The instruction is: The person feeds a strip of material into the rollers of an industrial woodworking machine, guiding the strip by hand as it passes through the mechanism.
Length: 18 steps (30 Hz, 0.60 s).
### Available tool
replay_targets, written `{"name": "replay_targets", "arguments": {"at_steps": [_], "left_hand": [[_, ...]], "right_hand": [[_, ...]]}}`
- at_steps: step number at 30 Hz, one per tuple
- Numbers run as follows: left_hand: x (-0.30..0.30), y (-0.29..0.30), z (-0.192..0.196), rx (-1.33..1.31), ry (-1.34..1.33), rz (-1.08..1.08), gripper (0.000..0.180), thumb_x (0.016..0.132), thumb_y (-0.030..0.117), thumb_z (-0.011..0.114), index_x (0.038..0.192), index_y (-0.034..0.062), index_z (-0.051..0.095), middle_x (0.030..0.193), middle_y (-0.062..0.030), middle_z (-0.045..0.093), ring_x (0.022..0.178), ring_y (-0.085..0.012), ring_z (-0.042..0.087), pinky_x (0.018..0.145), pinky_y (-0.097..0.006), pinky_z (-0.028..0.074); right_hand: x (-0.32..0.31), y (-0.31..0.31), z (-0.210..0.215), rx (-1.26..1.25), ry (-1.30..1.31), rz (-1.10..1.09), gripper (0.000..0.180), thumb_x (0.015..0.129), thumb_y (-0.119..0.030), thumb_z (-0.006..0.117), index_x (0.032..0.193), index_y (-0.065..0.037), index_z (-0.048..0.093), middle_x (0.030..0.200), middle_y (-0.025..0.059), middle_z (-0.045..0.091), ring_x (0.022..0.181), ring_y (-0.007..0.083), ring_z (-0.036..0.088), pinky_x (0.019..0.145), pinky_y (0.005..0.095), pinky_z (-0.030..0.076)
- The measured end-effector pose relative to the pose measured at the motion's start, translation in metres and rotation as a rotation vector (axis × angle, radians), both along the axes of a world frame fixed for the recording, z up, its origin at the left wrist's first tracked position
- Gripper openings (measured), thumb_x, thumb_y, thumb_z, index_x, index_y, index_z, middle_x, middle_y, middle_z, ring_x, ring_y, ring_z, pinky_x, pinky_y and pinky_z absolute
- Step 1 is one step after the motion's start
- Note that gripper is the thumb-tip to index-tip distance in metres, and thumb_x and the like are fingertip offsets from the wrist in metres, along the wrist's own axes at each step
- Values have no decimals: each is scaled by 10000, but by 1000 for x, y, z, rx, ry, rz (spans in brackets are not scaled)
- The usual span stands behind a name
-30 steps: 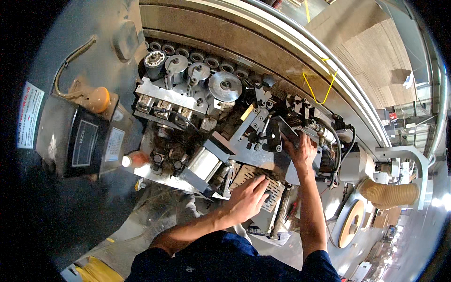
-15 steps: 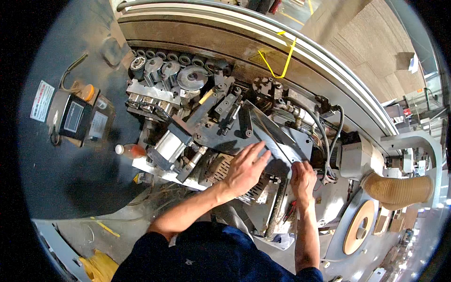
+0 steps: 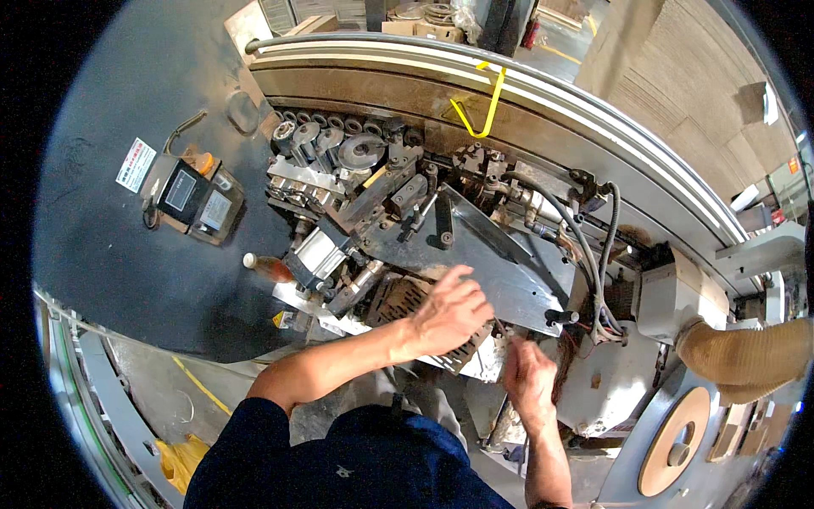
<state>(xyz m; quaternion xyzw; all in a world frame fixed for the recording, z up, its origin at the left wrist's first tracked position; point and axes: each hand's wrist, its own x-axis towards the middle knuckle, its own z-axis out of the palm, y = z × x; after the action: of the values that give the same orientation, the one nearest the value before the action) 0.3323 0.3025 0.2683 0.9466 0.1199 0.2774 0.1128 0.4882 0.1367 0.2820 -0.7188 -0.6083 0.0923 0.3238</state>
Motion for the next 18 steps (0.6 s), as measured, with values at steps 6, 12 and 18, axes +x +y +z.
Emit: {"name": "replay_targets", "arguments": {"at_steps": [6, 12, 18], "left_hand": [[-29, 13, 17, 41, -80, 242, 79, 812, 116, 728, 889, 131, 722, 824, -8, 694, 846, -192, 673, 996, -478, 430], [-57, 30, 34, 73, -57, 400, 32, 845, 120, 723, 863, 115, 697, 818, -33, 699, 803, -227, 674, 956, -464, 425], [-73, 31, 30, 47, -112, 511, 33, 883, 92, 666, 856, 87, 685, 765, -68, 685, 727, -268, 656, 816, -413, 463]], "right_hand": [[-7, -16, 20, -62, 106, 85, 111, 878, 12, 690, 985, -9, 667, 817, 204, 690, 710, 381, 704, 591, 405, 550], [-8, -31, 38, -38, 226, 142, 171, 850, 39, 705, 1007, -19, 672, 765, 209, 676, 651, 367, 691, 574, 406, 540], [7, -48, 34, -85, 207, 202, 204, 830, 54, 685, 1022, -18, 677, 767, 203, 680, 665, 367, 699, 588, 392, 553]]}}
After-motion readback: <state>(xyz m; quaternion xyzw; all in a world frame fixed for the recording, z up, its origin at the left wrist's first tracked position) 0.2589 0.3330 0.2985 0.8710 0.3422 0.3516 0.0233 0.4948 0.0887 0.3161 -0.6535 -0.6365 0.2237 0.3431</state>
